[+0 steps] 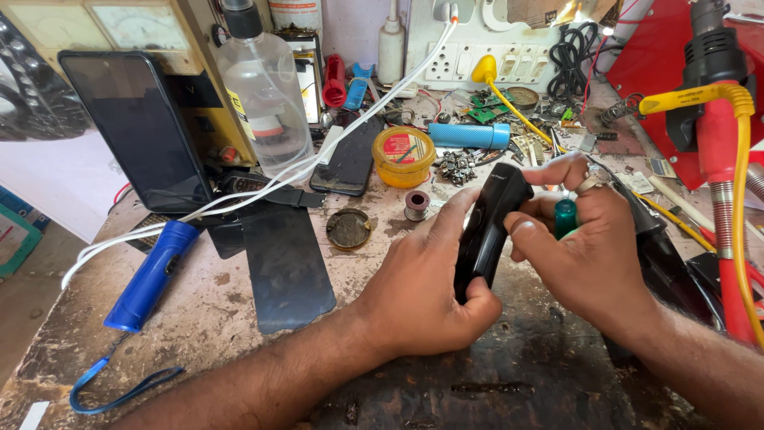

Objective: The person removes the back cover of a black handheld electronic device using a small screwdriver. They pry off the cover, expose the internal components, and then reattach the cover.

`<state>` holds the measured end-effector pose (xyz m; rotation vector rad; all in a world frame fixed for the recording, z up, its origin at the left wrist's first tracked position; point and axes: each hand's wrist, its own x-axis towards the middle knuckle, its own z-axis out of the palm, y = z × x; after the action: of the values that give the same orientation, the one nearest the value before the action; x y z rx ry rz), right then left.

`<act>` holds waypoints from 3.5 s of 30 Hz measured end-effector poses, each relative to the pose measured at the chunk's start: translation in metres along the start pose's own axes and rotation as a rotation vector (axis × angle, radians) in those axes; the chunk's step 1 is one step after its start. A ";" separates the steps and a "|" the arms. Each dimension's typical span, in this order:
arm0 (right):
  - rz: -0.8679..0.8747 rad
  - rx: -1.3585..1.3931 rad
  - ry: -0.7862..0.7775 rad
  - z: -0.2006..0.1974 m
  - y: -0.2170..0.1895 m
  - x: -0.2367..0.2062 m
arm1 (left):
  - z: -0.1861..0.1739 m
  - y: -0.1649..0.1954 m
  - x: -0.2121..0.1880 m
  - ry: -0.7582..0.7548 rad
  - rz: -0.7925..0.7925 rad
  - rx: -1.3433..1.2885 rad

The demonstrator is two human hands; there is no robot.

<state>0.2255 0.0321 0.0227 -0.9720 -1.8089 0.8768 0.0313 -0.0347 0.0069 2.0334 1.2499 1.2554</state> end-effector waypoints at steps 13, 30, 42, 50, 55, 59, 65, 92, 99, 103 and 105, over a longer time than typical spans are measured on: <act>-0.010 -0.159 0.056 0.003 -0.012 0.001 | -0.008 0.004 0.002 -0.017 0.009 0.010; 0.075 -0.022 -0.081 -0.030 0.027 0.044 | -0.023 -0.016 0.013 0.025 -0.251 -0.312; -0.561 -0.966 -0.009 -0.017 0.031 0.038 | -0.026 -0.026 0.017 0.068 -0.261 -0.530; -0.676 -0.625 -0.203 0.015 -0.016 -0.011 | -0.021 -0.040 0.023 0.285 -0.249 -0.319; -0.753 -0.727 -0.149 0.025 -0.018 -0.013 | -0.014 -0.039 0.025 0.346 -0.383 -0.529; -0.593 -0.675 -0.085 0.022 -0.012 -0.013 | -0.014 -0.040 0.024 0.260 -0.402 -0.670; -0.061 0.173 -0.313 0.006 0.004 0.003 | -0.016 -0.049 0.024 0.093 -0.103 -0.909; 0.271 0.272 -0.467 0.006 0.005 0.015 | -0.008 -0.042 0.020 -0.011 -0.119 -0.690; 0.258 0.243 -0.396 0.009 0.012 0.010 | -0.002 -0.047 0.011 -0.006 -0.071 -0.563; 0.193 0.267 -0.425 0.006 0.018 0.006 | -0.005 -0.048 0.009 -0.060 -0.005 -0.617; 0.128 0.272 -0.466 0.003 0.017 0.005 | -0.005 -0.048 0.010 -0.066 0.006 -0.695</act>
<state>0.2255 0.0434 0.0082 -0.7546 -1.9501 1.4837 0.0068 -0.0027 -0.0215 1.5481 0.6394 1.3648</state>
